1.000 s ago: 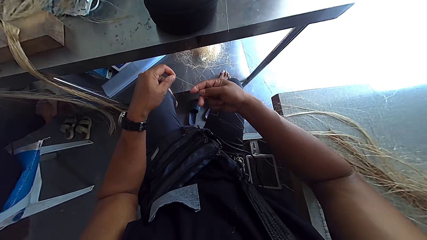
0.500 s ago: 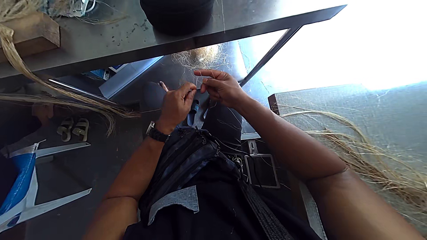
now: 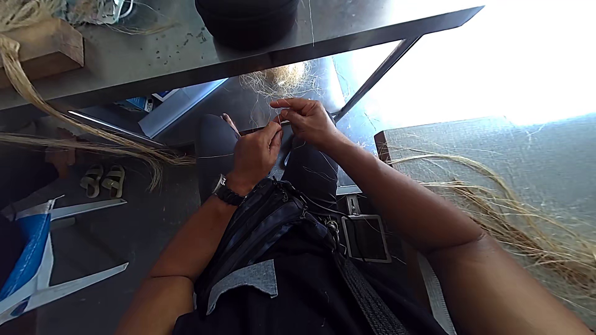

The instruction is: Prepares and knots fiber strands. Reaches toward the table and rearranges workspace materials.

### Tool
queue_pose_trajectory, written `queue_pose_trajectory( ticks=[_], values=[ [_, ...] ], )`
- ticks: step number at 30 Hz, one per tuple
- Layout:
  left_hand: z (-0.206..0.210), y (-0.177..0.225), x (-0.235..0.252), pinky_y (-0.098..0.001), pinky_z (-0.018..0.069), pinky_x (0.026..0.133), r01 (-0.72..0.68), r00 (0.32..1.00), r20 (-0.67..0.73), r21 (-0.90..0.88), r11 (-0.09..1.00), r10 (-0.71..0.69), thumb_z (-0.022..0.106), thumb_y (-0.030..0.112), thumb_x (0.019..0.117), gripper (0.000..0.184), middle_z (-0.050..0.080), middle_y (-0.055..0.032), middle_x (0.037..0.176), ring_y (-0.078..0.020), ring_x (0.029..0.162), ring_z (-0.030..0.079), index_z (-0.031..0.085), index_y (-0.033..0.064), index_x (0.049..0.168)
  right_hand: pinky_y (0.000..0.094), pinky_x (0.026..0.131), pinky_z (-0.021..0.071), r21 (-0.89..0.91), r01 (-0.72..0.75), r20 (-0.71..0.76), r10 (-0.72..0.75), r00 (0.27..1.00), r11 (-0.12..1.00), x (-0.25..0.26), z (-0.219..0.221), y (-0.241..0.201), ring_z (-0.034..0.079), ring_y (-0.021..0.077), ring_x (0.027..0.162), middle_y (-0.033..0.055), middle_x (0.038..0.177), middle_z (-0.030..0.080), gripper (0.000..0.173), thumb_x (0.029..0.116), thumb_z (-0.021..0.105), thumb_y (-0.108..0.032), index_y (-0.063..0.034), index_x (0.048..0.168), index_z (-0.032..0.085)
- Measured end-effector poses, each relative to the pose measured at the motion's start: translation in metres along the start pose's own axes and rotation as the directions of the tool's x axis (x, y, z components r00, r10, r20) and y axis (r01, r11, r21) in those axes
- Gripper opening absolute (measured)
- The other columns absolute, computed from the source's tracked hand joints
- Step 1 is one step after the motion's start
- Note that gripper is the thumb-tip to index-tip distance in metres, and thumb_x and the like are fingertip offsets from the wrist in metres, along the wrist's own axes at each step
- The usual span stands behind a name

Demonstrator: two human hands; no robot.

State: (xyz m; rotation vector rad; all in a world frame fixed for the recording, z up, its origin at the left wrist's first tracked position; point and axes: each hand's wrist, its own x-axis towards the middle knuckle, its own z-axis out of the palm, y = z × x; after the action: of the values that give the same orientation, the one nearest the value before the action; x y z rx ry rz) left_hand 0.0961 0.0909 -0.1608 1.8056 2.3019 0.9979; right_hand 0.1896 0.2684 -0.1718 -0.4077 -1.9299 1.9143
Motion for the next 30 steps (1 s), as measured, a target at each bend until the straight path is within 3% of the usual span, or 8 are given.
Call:
queue_pose_trajectory(
  ticks=[5,10,15,20,24,28,30],
  values=[
    [0.006,0.002,0.001,-0.0388,0.0484,0.048,0.008,1.000,-0.008,-0.016,1.000,-0.008,0.055,0.020,0.1056,0.017,0.061,-0.0084,0.071,-0.0212,0.055,0.059,0.065,0.0063,0.103,0.0187,0.041,0.0364,0.226,-0.138,0.076,0.124,0.989,0.964,-0.002,0.005,-0.003,0.044,0.0032,0.046,0.0107,0.102,0.076,0.031,0.1087,0.048,-0.009,-0.0025,0.133,0.065],
    [0.007,0.003,0.001,-0.0373,0.0495,0.051,-0.007,1.000,-0.027,-0.048,0.999,0.005,0.056,0.020,0.1057,0.018,0.062,-0.0079,0.072,-0.0199,0.057,0.061,0.067,0.0062,0.103,0.0163,0.042,0.0354,0.395,-0.230,0.137,0.190,0.972,0.889,-0.004,0.005,-0.005,0.044,0.0009,0.047,0.0119,0.101,0.075,0.031,0.1085,0.048,-0.010,-0.0031,0.134,0.064],
    [0.005,0.000,0.000,-0.0356,0.0504,0.053,-0.032,0.999,-0.017,-0.107,0.994,0.030,0.057,0.017,0.1048,0.015,0.063,-0.0074,0.074,-0.0180,0.060,0.061,0.068,0.0059,0.103,0.0156,0.040,0.0338,0.401,-0.247,0.169,0.193,0.966,0.882,-0.003,0.004,-0.005,0.043,0.0004,0.046,0.0110,0.100,0.076,0.029,0.1069,0.051,-0.008,-0.0022,0.130,0.067],
    [0.001,-0.004,0.000,-0.0348,0.0524,0.057,-0.053,0.998,0.013,-0.148,0.988,0.055,0.058,0.016,0.1039,0.016,0.067,-0.0077,0.080,-0.0166,0.064,0.064,0.070,0.0057,0.103,0.0156,0.040,0.0360,0.375,-0.220,0.163,0.169,0.972,0.901,-0.003,0.002,-0.006,0.043,0.0011,0.045,0.0074,0.086,0.072,0.025,0.1045,0.055,-0.006,-0.0002,0.125,0.069],
    [-0.001,-0.005,-0.002,-0.0302,0.0492,0.053,-0.009,1.000,0.016,-0.208,0.978,0.012,0.059,0.016,0.1035,0.017,0.067,-0.0059,0.080,-0.0123,0.058,0.058,0.071,0.0063,0.110,0.0156,0.040,0.0355,0.391,-0.182,0.082,0.163,0.983,0.902,-0.003,0.004,-0.007,0.043,0.0008,0.044,0.0092,0.088,0.074,0.024,0.1041,0.056,-0.003,0.0021,0.123,0.069],
    [-0.003,-0.009,-0.008,-0.0263,0.0383,0.042,0.080,0.996,-0.022,-0.270,0.959,-0.090,0.055,0.024,0.1067,0.021,0.054,-0.0023,0.065,-0.0111,0.045,0.043,0.067,0.0088,0.113,0.0168,0.040,0.0355,0.430,-0.181,0.021,0.190,0.982,0.885,-0.002,0.002,-0.010,0.043,0.0021,0.044,0.0117,0.091,0.074,0.027,0.1058,0.051,-0.005,0.0016,0.127,0.066],
    [-0.005,-0.014,-0.008,-0.0261,0.0405,0.041,0.131,0.989,-0.019,-0.354,0.926,-0.147,0.053,0.028,0.1079,0.025,0.057,-0.0034,0.066,-0.0121,0.045,0.046,0.065,0.0088,0.118,0.0167,0.040,0.0358,0.446,-0.177,0.041,0.178,0.983,0.877,-0.002,0.000,-0.012,0.043,0.0022,0.043,0.0116,0.088,0.073,0.026,0.1050,0.052,-0.003,0.0018,0.127,0.065]
  ],
)
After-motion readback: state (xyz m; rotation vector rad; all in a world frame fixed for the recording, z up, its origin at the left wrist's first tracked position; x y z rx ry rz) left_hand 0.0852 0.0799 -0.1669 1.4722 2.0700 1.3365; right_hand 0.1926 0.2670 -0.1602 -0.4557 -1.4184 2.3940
